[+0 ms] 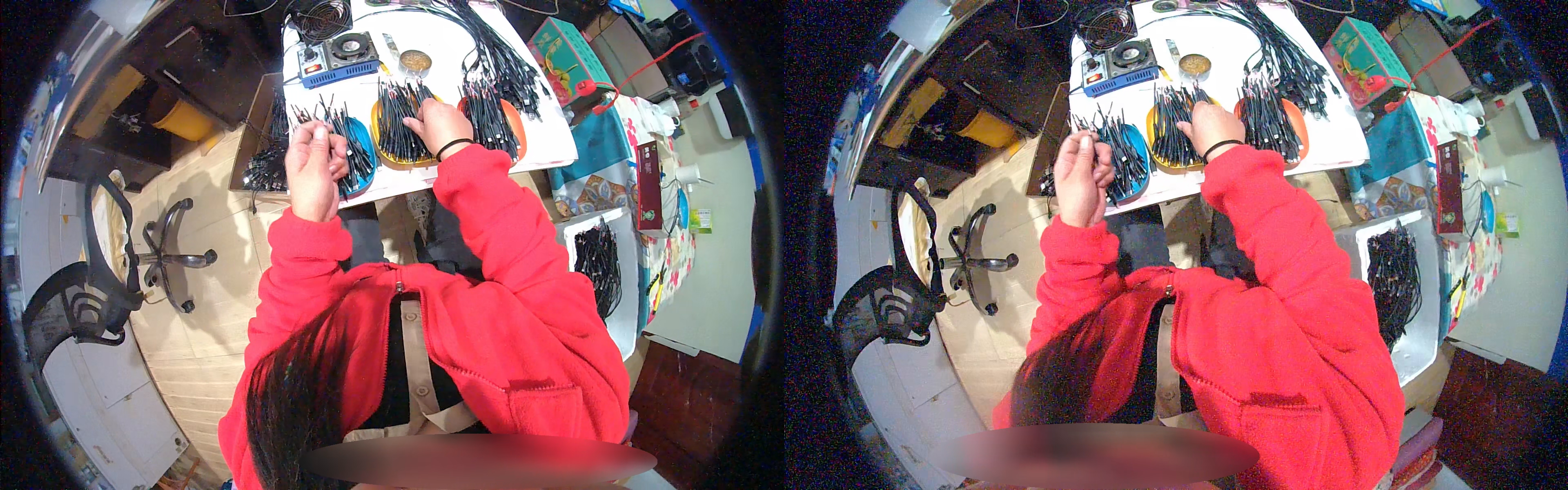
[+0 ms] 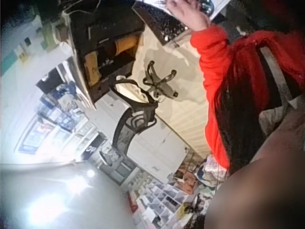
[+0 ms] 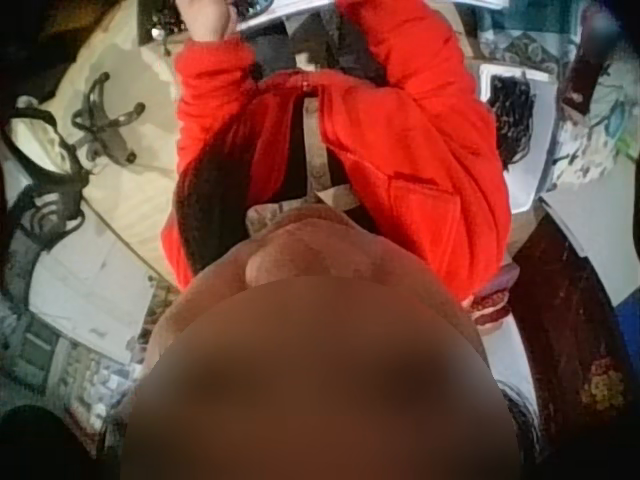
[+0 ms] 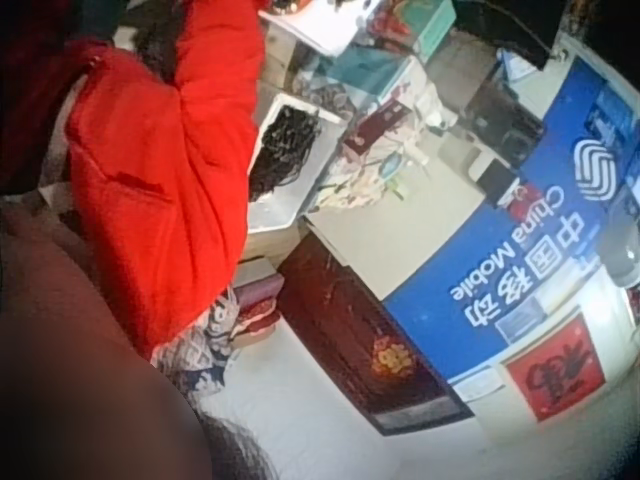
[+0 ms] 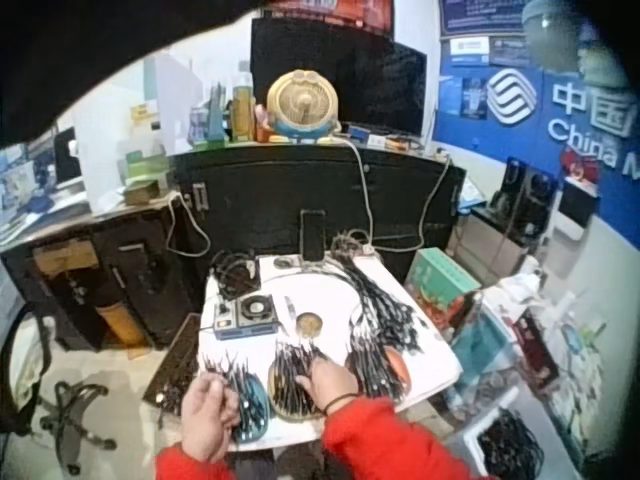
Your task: The person repeatedly picks small black cylindrical components and thin metal pins from trays on a table, inserts the pins into the components, and places the assembled units into a blue tray. The process is repeated continuously throughout the clip.
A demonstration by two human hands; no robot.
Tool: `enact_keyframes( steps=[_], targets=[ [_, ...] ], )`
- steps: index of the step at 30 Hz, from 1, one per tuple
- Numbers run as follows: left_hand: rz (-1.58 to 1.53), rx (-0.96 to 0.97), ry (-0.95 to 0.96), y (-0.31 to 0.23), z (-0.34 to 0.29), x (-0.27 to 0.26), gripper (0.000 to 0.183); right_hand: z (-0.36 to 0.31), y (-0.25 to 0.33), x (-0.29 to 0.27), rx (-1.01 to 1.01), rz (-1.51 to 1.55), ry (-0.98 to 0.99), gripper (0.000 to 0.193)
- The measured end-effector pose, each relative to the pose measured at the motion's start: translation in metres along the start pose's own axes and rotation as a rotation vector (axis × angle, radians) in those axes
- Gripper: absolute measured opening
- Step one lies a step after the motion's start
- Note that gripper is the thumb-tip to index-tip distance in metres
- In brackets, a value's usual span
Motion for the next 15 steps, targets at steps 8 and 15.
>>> enact_keyframes(
  steps=[8, 15],
  targets=[
    [-0.056, -0.094, 0.024, 0.011, -0.027, 0.001, 0.010, -0.002, -0.006, -0.007, 0.016, 0.052, 0.048, 0.027],
    [-0.077, -0.040, 0.050, 0.008, -0.039, 0.012, 0.011, -0.041, 0.002, -0.042, -0.164, 0.468, -0.006, 0.020]
  ],
)
Point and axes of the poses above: each hand's wrist, its own z-axis towards the middle knuckle, its own x-axis out of the palm, y = z × x, the point moved 5 cm from there along z, towards the middle knuckle, and after that the axes turned 8 degrees about x, right-handed, at the moved point
